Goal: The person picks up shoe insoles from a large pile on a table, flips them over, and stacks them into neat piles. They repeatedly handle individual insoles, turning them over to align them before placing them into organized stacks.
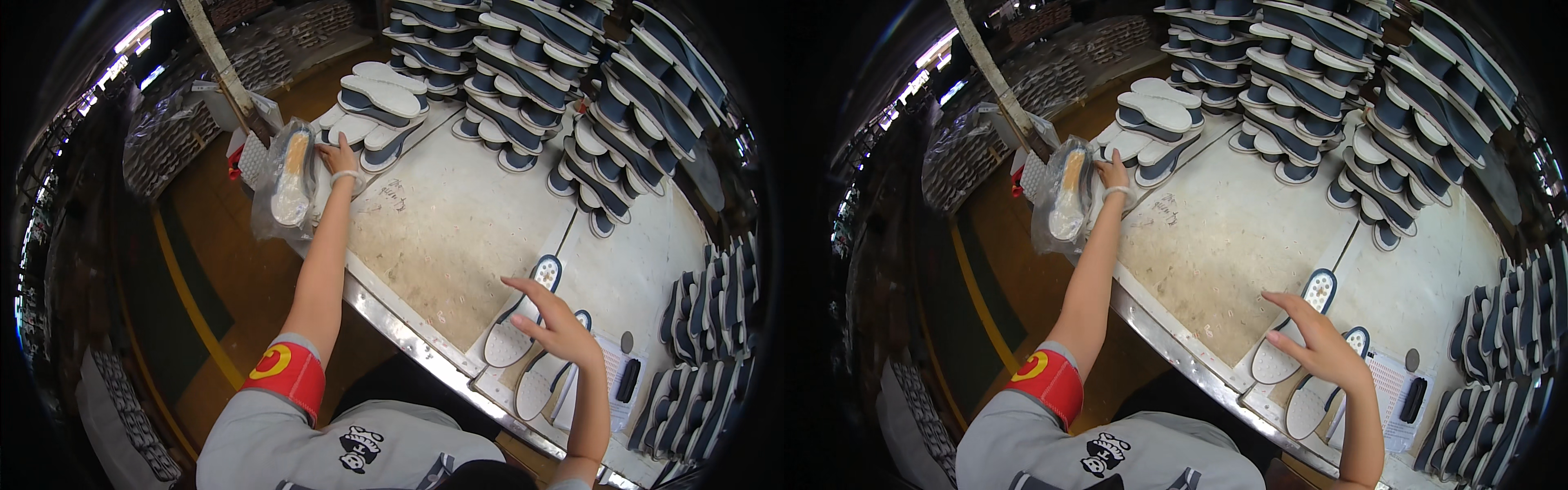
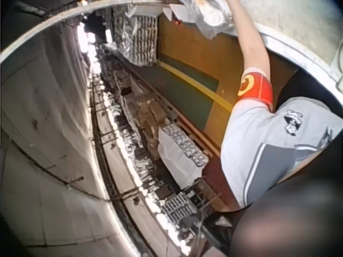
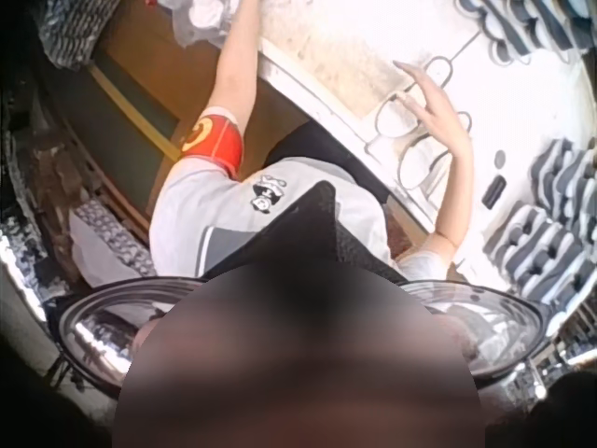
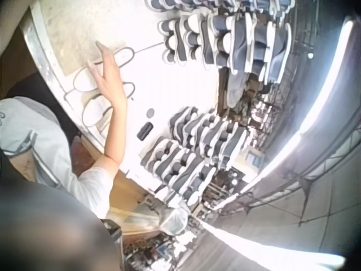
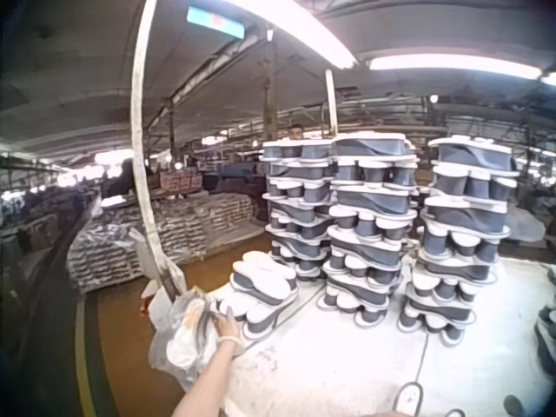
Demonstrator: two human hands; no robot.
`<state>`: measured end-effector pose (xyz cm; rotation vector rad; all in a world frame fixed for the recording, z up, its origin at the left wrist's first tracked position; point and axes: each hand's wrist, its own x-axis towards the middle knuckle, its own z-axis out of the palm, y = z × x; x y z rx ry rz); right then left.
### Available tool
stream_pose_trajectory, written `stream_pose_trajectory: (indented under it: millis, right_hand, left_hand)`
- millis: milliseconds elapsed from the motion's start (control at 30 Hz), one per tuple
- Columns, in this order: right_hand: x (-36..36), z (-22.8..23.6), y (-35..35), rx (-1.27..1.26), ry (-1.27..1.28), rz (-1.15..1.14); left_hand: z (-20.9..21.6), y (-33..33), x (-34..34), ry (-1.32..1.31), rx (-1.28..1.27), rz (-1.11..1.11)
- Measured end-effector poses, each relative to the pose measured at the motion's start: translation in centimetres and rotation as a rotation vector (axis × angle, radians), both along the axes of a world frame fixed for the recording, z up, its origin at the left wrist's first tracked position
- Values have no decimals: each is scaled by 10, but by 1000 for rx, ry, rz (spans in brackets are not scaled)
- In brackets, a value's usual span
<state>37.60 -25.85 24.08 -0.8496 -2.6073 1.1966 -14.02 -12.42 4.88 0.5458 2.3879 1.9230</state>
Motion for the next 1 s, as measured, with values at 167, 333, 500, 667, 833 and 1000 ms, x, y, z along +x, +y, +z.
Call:
stream_pose_trajectory:
  millis: [167, 333, 500, 667, 833, 1000]
  right_hand:
    - [11, -12, -5, -28, 11, -40]
    - [-37, -47, 44, -88, 91, -27]
    - [-146, -108, 114, -31, 305, -73]
    - [-265, -163, 153, 208, 340, -210]
    - [-327, -190, 158, 479, 262, -357]
    - [-350, -196, 160, 504, 254, -399]
  left_hand:
    - [-3, 11, -23, 0, -165, 169]
    - [-4, 14, -16, 20, -174, 217]
    - [-9, 8, -7, 165, -224, 175]
    - [-6, 7, -4, 199, -176, 193]
    - [-2, 3, 3, 137, -255, 147]
    - [-2, 4, 2, 162, -276, 160]
